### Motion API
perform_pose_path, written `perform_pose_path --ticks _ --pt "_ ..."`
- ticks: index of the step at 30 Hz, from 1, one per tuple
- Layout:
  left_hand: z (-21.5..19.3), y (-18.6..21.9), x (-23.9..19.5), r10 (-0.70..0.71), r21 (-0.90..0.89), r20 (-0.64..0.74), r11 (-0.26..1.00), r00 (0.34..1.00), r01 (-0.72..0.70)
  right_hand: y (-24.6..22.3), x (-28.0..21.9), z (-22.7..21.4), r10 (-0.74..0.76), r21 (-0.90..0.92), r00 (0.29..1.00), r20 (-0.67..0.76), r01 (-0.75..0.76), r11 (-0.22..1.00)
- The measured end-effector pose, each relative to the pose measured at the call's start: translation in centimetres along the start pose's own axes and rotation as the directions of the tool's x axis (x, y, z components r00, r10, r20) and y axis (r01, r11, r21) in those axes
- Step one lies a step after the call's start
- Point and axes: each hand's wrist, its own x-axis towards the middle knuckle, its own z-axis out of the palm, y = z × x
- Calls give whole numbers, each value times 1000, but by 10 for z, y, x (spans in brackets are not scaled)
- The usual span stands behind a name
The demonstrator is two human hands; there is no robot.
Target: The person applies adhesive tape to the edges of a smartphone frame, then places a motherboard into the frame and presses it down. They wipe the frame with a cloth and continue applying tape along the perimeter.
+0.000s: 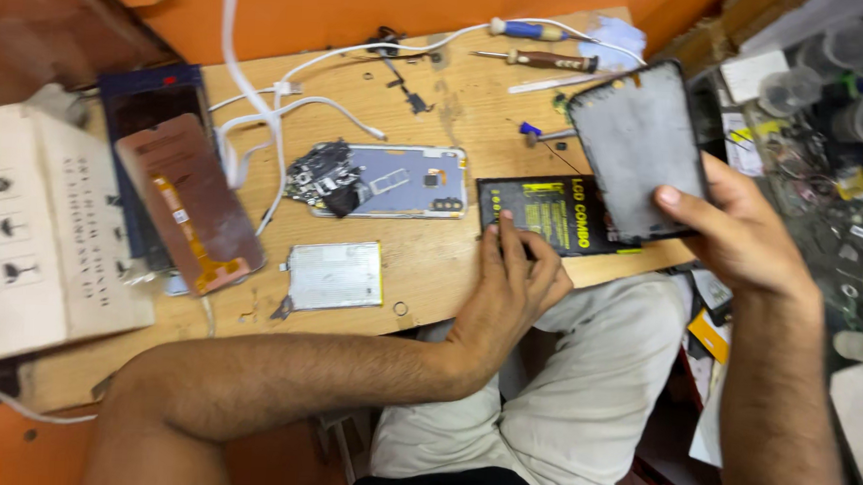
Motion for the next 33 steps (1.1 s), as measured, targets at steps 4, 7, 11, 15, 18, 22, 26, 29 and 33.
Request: perform_pose_path --ticks 4,7,11,15,18,22,26,29,33 --pt "-3 -3 -2 31 0 45 1000 999 -31 -15 4 -8 81 -300 983 168 -27 953" --pt "-8 -4 -4 33 6 66 999 997 -33 -20 15 0 229 -487 944 236 -89 869" --pt "-18 -1 -13 99 50 140 993 985 -107 -21 27 18 291 -652 913 285 -38 758" --pt "-17 1 -15 103 45 146 993 984 -110 -30 31 25 369 -838 912 178 -56 543" --pt "-14 3 -14 96 68 144 992 985 -107 -36 31 31 354 -851 926 130 -79 520" --pt "-12 4 -15 82 91 139 991 987 -96 -40 26 42 -48 -845 965 258 249 473" --pt "-11 2 -14 100 141 132 983 986 -118 -34 17 50 -150 -866 967 206 252 432" --pt "-12 0 -13 114 148 137 980 984 -135 -21 13 50 -330 -812 920 211 353 465" --pt "-12 -2 -15 144 157 140 974 980 -165 2 8 51 -489 -663 863 130 442 604"
